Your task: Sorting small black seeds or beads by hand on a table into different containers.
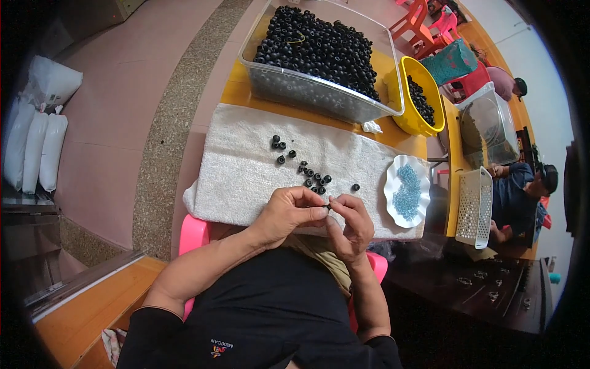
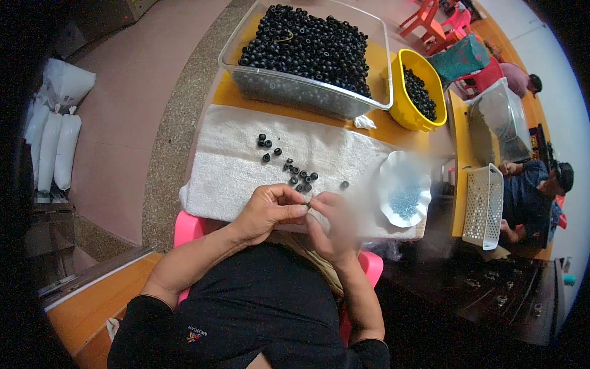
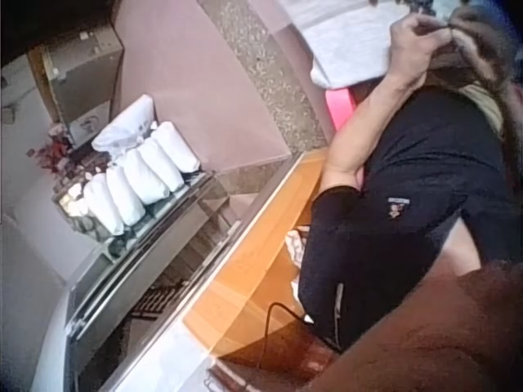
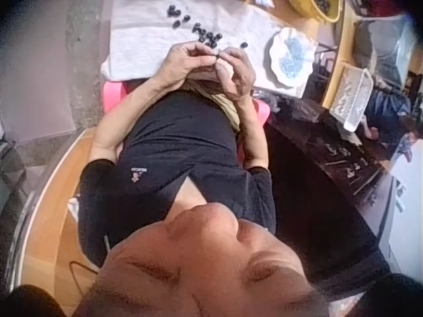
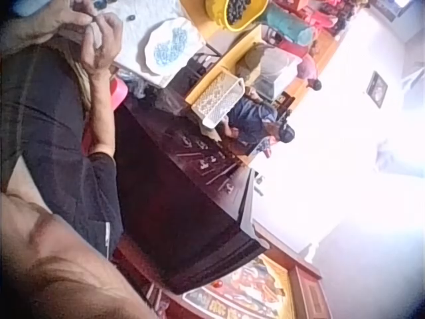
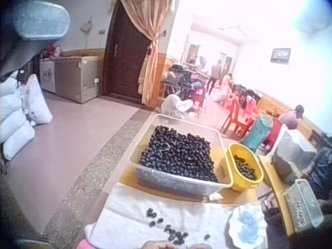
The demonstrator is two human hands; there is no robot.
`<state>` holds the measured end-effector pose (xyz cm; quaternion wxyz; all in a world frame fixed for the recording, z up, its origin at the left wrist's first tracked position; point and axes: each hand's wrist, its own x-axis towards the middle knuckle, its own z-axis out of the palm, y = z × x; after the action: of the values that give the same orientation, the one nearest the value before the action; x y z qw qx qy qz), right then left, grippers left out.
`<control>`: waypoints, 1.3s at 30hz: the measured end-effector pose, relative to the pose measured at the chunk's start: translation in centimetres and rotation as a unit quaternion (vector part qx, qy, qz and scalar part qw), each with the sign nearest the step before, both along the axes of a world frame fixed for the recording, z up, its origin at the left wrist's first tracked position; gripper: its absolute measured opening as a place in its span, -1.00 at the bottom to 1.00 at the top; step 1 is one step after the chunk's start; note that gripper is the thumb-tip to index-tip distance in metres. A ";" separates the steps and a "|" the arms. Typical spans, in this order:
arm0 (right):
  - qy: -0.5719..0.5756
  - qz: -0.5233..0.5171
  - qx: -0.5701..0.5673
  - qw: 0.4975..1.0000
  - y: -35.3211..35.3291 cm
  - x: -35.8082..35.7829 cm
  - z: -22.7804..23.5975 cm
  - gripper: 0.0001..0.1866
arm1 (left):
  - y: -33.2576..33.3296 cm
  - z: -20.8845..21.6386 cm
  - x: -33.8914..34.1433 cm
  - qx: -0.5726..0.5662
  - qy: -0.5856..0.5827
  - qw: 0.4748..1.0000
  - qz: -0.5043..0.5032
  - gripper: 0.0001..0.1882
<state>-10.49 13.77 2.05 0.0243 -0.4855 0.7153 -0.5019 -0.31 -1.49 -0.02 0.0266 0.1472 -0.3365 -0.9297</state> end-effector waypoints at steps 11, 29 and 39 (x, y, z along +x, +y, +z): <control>0.244 -0.019 -0.030 0.969 -0.1 0.0 -1.3 -0.54 | 0.4 0.1 0.1 0.008 -0.002 1.000 0.003 -0.90; 0.163 -0.020 -0.013 0.986 0.0 0.2 -1.1 -0.49 | 0.4 0.3 0.2 -0.005 0.012 1.000 -0.028 -0.88; 0.141 -0.039 -0.055 0.988 -0.5 0.0 -0.4 -0.49 | 0.3 1.4 0.3 0.001 0.009 0.999 -0.031 -0.85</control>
<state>-10.49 13.27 1.67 -0.1232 -0.5235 0.7017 -0.4672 -0.01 -1.23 1.39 0.0010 0.1282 -0.3398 -0.9317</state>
